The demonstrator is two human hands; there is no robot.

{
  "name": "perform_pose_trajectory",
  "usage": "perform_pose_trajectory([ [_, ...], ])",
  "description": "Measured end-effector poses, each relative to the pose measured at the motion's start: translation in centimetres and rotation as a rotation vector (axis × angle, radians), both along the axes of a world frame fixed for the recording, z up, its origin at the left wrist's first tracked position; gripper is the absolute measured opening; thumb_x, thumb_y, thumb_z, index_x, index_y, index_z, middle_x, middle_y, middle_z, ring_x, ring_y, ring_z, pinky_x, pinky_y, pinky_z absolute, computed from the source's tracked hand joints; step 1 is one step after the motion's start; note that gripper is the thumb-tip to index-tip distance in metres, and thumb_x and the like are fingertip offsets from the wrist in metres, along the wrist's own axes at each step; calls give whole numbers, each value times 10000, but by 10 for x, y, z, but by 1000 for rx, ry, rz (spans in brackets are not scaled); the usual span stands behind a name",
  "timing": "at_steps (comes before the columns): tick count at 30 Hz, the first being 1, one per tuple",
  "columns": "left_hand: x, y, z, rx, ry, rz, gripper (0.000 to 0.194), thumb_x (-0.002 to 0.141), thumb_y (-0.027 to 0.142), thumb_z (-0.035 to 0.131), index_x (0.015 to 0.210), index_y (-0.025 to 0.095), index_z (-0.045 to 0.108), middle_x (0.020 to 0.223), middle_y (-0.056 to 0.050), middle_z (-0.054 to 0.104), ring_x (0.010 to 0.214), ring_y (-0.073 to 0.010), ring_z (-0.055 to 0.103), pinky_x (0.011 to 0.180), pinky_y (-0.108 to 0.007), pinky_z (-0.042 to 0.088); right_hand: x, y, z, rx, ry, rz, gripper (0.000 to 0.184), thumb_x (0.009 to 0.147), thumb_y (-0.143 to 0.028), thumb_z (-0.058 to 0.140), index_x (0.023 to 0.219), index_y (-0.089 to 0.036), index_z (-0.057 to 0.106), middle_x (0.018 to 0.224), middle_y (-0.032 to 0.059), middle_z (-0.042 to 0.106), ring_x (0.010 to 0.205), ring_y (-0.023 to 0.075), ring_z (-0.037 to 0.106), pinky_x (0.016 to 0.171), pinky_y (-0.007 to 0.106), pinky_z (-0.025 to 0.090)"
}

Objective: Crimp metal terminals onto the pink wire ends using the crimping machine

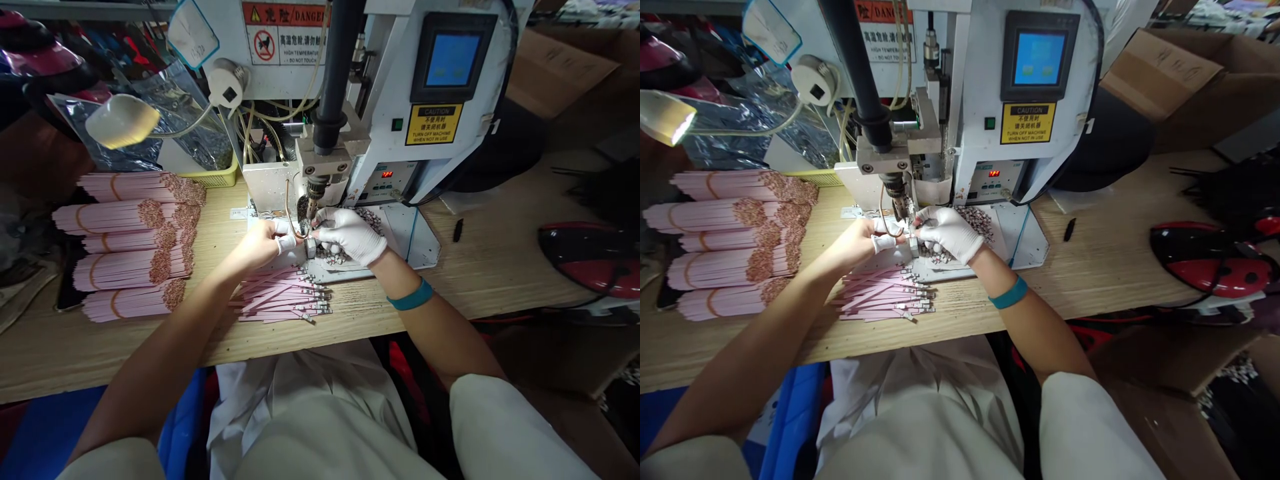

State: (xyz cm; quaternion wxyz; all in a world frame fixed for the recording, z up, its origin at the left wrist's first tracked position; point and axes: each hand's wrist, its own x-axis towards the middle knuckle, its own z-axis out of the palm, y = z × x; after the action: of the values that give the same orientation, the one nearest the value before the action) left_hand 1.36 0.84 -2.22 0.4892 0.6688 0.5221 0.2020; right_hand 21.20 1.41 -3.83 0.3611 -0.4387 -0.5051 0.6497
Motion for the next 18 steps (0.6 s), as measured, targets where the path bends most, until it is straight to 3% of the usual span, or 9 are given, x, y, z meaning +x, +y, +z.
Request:
perform_pose_trajectory([
  [18,2,1,6,27,41,38,306,655,426,714,658,129,639,630,15,545,599,-105,441,578,-231,339,1,0,1,19,7,-5,202,668,-128,709,826,-131,582,709,1,575,445,49,429,302,165,333],
])
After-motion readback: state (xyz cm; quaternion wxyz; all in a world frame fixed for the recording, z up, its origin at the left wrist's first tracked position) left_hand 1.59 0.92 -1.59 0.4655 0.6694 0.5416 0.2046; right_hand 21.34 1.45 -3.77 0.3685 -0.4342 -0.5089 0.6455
